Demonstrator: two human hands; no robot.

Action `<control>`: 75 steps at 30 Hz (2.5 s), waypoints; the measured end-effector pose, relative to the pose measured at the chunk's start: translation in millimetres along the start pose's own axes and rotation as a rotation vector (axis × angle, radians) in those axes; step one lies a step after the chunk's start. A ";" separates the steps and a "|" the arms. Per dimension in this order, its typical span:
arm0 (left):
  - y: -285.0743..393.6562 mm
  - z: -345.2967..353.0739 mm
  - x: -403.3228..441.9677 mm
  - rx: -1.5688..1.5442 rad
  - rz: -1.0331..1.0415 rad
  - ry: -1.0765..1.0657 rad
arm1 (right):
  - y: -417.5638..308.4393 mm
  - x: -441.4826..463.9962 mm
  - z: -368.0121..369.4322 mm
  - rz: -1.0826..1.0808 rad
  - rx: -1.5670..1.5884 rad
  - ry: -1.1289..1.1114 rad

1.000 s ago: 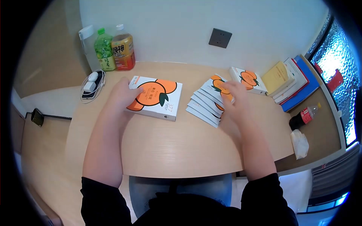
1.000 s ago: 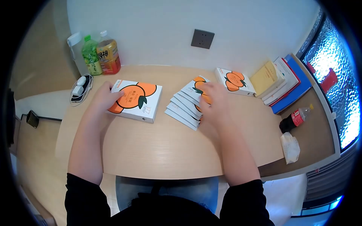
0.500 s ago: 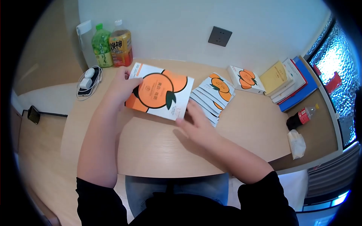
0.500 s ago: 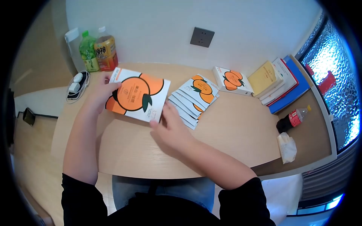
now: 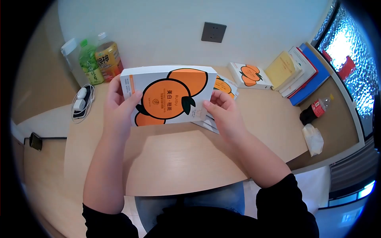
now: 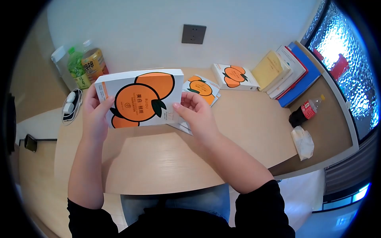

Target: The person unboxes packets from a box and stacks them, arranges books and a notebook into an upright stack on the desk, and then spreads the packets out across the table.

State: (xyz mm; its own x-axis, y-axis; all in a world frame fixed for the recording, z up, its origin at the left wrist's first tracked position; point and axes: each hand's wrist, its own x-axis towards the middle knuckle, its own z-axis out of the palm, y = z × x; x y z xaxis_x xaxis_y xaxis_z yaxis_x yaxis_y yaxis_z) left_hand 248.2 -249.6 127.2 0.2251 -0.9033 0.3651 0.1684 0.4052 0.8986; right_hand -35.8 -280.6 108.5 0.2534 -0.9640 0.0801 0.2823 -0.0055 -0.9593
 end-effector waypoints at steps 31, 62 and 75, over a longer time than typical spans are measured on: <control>-7.7 48.3 -34.1 -0.205 -0.401 0.063 | -16.5 -21.9 1.7 -0.894 -1.280 -0.186; -8.5 47.4 -39.8 -0.161 -0.380 -0.441 | -65.6 27.6 -76.8 -0.534 -0.295 0.384; -18.4 42.0 -36.6 -0.189 -0.434 -0.459 | -77.8 22.5 -83.3 -0.943 -0.060 0.396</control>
State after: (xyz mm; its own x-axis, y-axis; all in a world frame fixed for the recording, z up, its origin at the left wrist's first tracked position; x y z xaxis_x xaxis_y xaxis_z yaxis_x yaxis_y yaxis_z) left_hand 196.5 -229.9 107.5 -0.3264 -0.9415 0.0836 0.3267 -0.0294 0.9447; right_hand -129.1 -324.0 162.3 -0.3747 -0.5785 0.7245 0.1587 -0.8100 -0.5646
